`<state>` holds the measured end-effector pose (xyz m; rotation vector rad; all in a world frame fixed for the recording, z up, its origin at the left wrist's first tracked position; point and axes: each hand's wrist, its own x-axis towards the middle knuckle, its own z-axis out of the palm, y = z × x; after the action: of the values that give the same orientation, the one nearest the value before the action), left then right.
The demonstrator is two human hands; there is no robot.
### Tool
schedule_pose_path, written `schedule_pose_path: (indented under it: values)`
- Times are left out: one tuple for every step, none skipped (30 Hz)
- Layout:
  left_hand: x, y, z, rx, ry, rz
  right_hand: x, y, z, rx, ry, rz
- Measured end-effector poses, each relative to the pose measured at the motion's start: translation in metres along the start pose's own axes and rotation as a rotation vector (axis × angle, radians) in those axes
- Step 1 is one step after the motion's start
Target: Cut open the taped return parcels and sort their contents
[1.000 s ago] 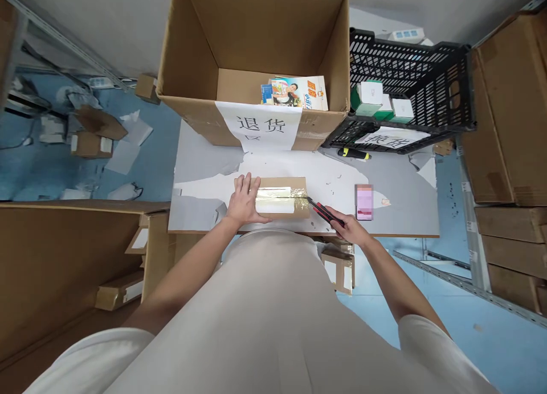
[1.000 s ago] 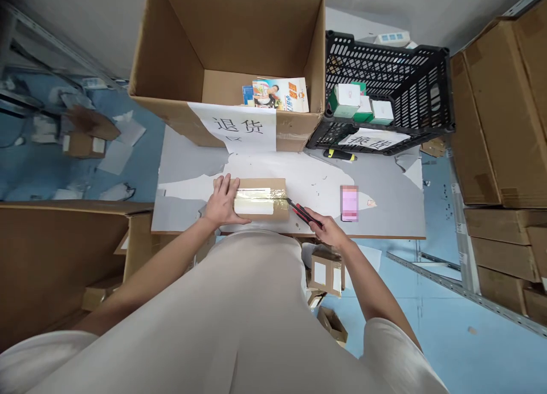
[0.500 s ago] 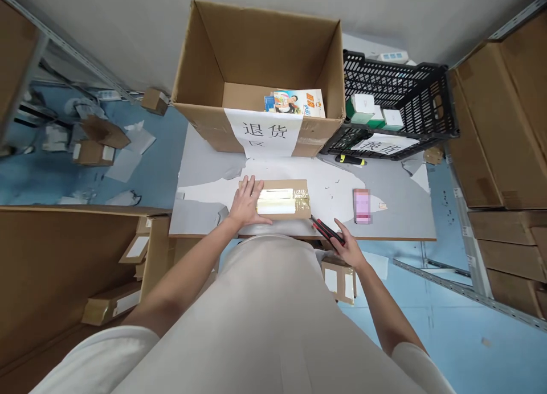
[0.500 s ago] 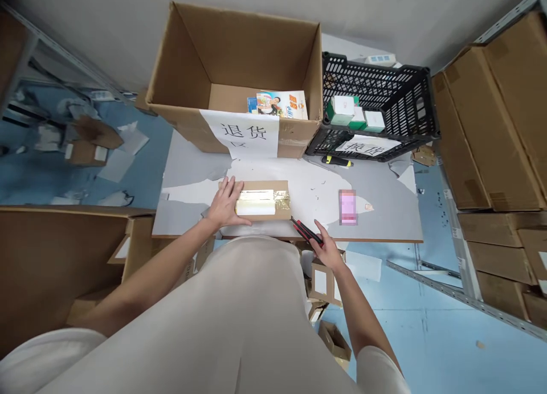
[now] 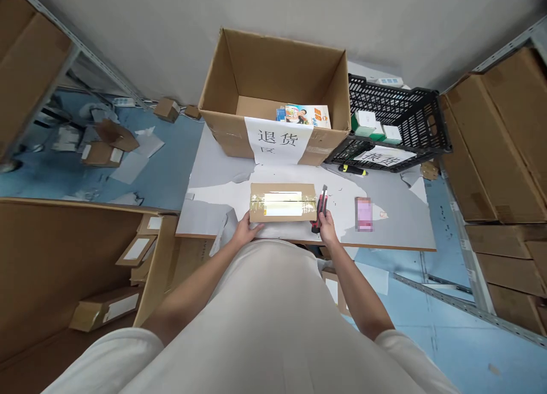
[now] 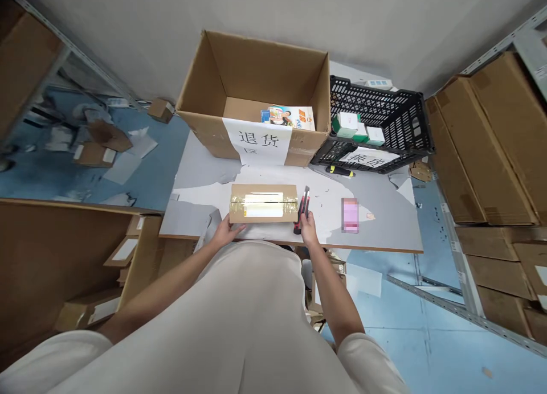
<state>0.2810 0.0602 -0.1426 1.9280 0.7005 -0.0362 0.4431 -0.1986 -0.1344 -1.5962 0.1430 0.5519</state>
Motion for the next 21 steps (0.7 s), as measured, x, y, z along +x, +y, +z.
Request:
schedule_pose_path:
  values:
    - [0.0, 0.0, -0.001, -0.019, -0.007, -0.008, 0.001, 0.0, 0.003, -0.022, 0.005, -0.013]
    - [0.001, 0.002, -0.002, -0.01, 0.008, -0.014, 0.001, -0.002, 0.003, -0.038, 0.011, -0.041]
    - [0.003, 0.007, -0.005, 0.018, 0.038, -0.021, 0.002, -0.005, 0.001, -0.046, 0.015, -0.08]
    - [0.005, 0.013, -0.008, 0.051, 0.076, -0.03, 0.002, -0.009, -0.001, -0.044, 0.016, -0.119]
    - [0.007, 0.02, -0.011, 0.077, 0.114, -0.042, 0.003, -0.014, -0.004, -0.038, 0.01, -0.148]
    - [0.011, 0.027, -0.014, 0.093, 0.151, -0.056, 0.005, -0.018, -0.007, -0.038, -0.002, -0.162]
    - [0.015, 0.033, -0.016, 0.103, 0.182, -0.072, 0.008, -0.022, -0.008, -0.049, -0.013, -0.163]
    - [0.021, 0.039, -0.017, 0.112, 0.205, -0.09, 0.012, -0.025, -0.008, -0.068, -0.016, -0.156]
    - [0.027, 0.043, -0.018, 0.123, 0.221, -0.107, 0.017, -0.026, -0.008, -0.091, -0.01, -0.147]
    - [0.035, 0.046, -0.018, 0.139, 0.225, -0.123, 0.023, -0.028, -0.006, -0.115, 0.001, -0.137]
    - [0.042, 0.047, -0.018, 0.154, 0.222, -0.138, 0.028, -0.028, -0.004, -0.135, 0.014, -0.128]
    - [0.049, 0.048, -0.018, 0.164, 0.216, -0.153, 0.034, -0.028, -0.002, -0.145, 0.024, -0.121]
    - [0.056, 0.047, -0.017, 0.166, 0.207, -0.165, 0.04, -0.028, -0.001, -0.148, 0.027, -0.114]
    - [0.061, 0.046, -0.017, 0.158, 0.194, -0.17, 0.044, -0.027, 0.001, -0.148, 0.023, -0.106]
    - [0.064, 0.045, -0.016, 0.141, 0.171, -0.168, 0.048, -0.027, 0.001, -0.151, 0.017, -0.101]
    - [0.065, 0.042, -0.014, 0.114, 0.146, -0.157, 0.05, -0.026, 0.001, -0.158, 0.01, -0.101]
    - [0.064, 0.04, -0.011, 0.08, 0.122, -0.137, 0.051, -0.025, 0.001, -0.171, 0.0, -0.103]
    - [0.061, 0.037, -0.007, 0.044, 0.103, -0.11, 0.05, -0.023, -0.001, -0.189, -0.007, -0.106]
    - [0.056, 0.034, -0.003, 0.004, 0.091, -0.082, 0.047, -0.02, -0.003, -0.213, -0.01, -0.113]
    - [0.05, 0.029, 0.003, -0.04, 0.087, -0.059, 0.043, -0.016, -0.006, -0.237, -0.012, -0.124]
    - [0.043, 0.024, 0.008, -0.087, 0.087, -0.047, 0.038, -0.011, -0.01, -0.258, -0.014, -0.137]
